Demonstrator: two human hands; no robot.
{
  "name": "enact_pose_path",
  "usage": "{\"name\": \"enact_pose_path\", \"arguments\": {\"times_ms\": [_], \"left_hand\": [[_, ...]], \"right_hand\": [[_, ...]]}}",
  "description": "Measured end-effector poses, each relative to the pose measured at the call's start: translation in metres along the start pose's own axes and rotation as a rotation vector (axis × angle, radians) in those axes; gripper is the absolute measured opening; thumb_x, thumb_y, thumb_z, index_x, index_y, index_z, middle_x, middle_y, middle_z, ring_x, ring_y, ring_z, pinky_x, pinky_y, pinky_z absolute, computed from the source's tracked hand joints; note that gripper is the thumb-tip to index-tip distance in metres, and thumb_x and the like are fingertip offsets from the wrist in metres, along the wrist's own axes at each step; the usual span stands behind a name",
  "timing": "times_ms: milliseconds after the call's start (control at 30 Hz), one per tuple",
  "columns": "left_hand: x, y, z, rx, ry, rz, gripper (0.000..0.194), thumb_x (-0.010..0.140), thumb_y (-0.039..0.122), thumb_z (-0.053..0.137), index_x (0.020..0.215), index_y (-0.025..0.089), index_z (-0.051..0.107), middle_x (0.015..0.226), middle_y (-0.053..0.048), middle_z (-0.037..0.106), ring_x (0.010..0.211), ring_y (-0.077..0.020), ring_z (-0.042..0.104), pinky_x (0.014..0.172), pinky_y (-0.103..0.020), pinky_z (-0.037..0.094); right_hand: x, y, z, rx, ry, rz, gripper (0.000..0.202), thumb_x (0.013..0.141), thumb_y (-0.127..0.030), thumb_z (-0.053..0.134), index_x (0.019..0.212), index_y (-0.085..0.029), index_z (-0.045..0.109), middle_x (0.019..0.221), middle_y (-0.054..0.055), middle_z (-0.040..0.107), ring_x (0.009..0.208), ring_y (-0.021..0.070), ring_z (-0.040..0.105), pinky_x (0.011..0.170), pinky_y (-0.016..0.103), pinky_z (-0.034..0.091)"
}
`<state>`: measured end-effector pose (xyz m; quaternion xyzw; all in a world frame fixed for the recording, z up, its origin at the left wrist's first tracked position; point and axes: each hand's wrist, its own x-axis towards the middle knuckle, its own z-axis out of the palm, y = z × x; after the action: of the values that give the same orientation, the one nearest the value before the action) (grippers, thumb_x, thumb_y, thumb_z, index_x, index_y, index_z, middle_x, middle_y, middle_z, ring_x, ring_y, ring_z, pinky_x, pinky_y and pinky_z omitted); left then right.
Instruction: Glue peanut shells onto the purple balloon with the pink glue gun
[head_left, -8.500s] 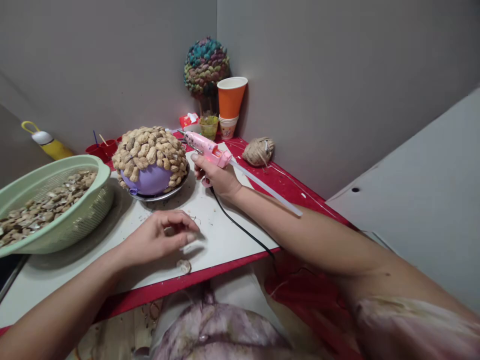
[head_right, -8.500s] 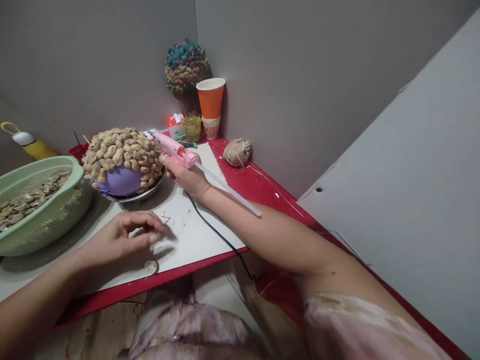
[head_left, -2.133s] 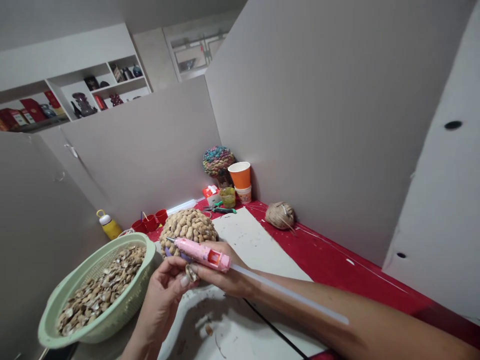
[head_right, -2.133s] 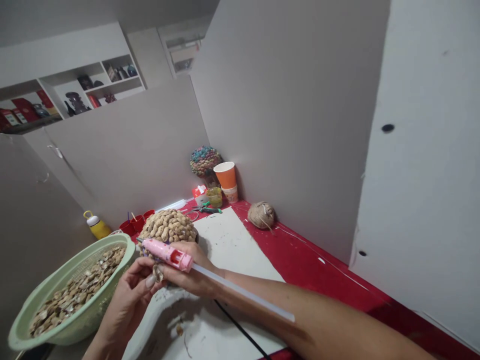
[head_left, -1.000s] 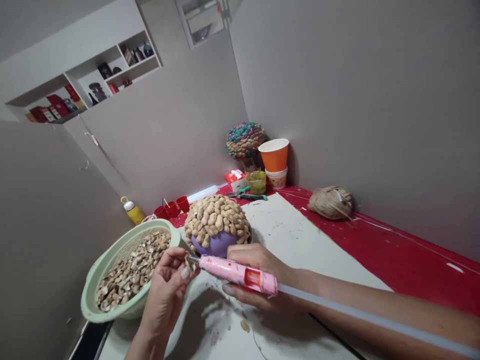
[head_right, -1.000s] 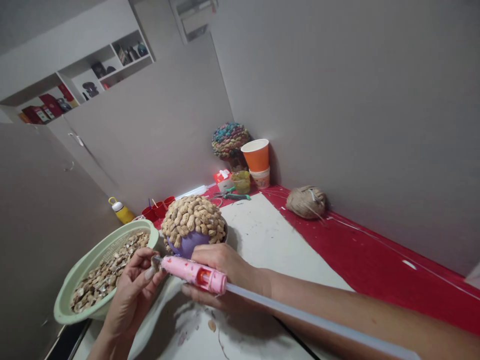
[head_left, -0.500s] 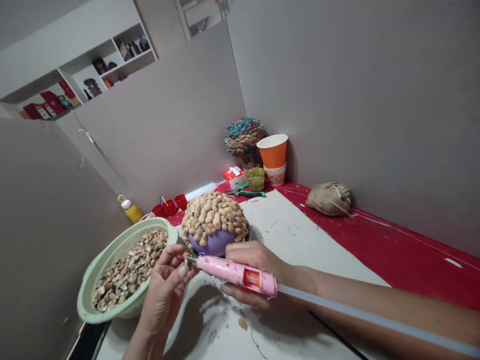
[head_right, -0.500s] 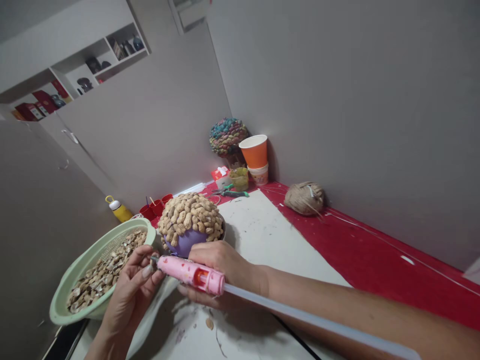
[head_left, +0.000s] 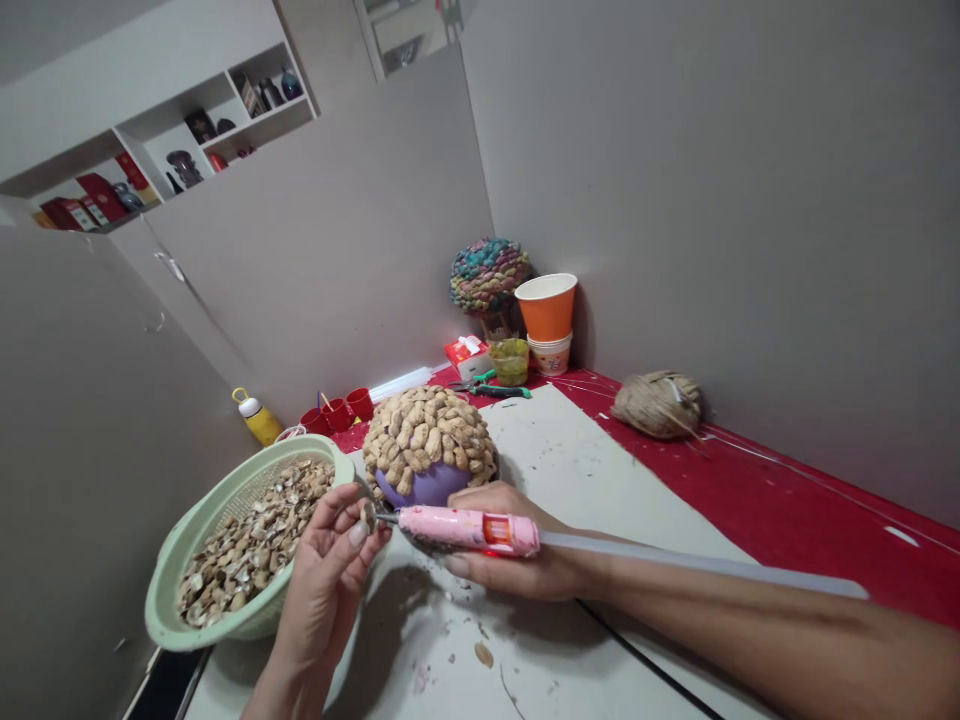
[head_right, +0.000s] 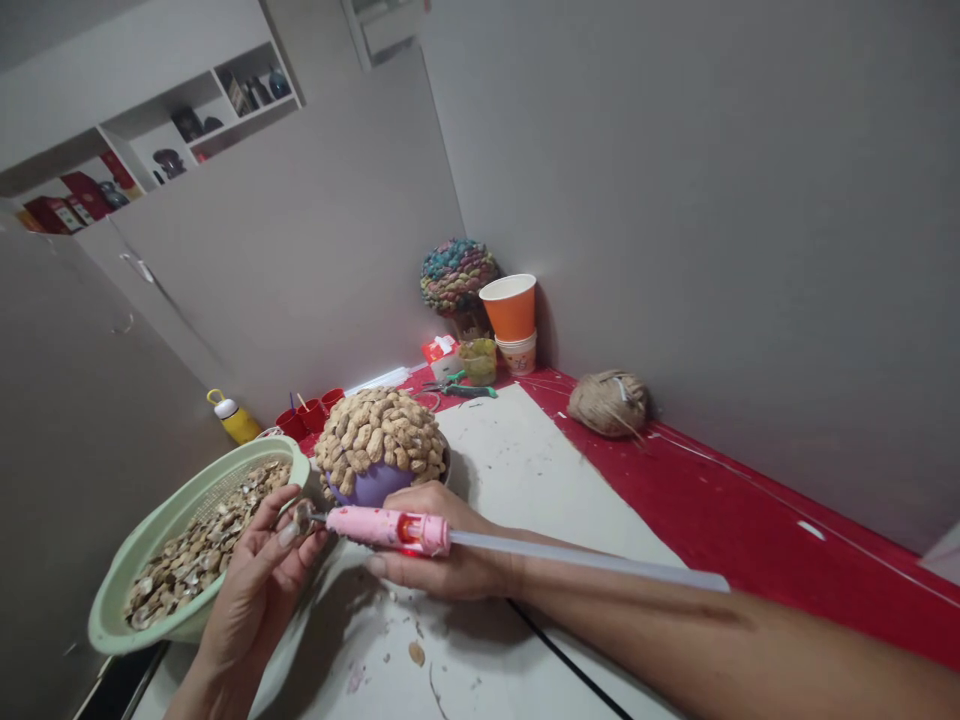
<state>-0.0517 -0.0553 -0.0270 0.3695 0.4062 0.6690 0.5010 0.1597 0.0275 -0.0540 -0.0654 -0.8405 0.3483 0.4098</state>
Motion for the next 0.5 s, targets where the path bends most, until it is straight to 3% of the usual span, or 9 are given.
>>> {"name": "enact_pose_path", "arguments": {"times_ms": [233,367,500], "left_hand": [[-0.002,0.0,0.004,-0.036,0.077,0.044,0.043,0.073,0.017,0.082,0.113,0.022,0.067,0.1,-0.004,0.067,0.083,-0.0115,0.066,0.076,-0.023,0.06],[-0.004,0.0,0.004,-0.046,0.107,0.049,0.045,0.072,0.018,0.083,0.114,0.021,0.066,0.102,-0.005,0.067,0.084,-0.0122,0.066,0.076,-0.024,0.06],[-0.004,-0.001,0.004,-0.033,0.106,0.049,0.044,0.073,0.019,0.083,0.113,0.021,0.067,0.102,-0.005,0.066,0.086,-0.0128,0.066,0.079,-0.025,0.06]], "right_hand": [[-0.003,-0.01,0.007,0.18,0.015,0.058,0.029,0.085,-0.036,0.056,0.068,-0.02,0.04,0.062,-0.004,0.036,0.057,0.0106,0.034,0.053,0.026,0.028],[-0.004,-0.001,0.01,0.102,0.037,0.076,0.032,0.084,-0.035,0.057,0.065,-0.02,0.036,0.062,-0.005,0.037,0.055,0.0097,0.035,0.053,0.026,0.028],[-0.003,0.01,0.005,0.045,0.074,0.025,0.025,0.087,-0.033,0.057,0.069,-0.018,0.048,0.065,-0.005,0.041,0.058,0.0098,0.038,0.055,0.024,0.031]]}}
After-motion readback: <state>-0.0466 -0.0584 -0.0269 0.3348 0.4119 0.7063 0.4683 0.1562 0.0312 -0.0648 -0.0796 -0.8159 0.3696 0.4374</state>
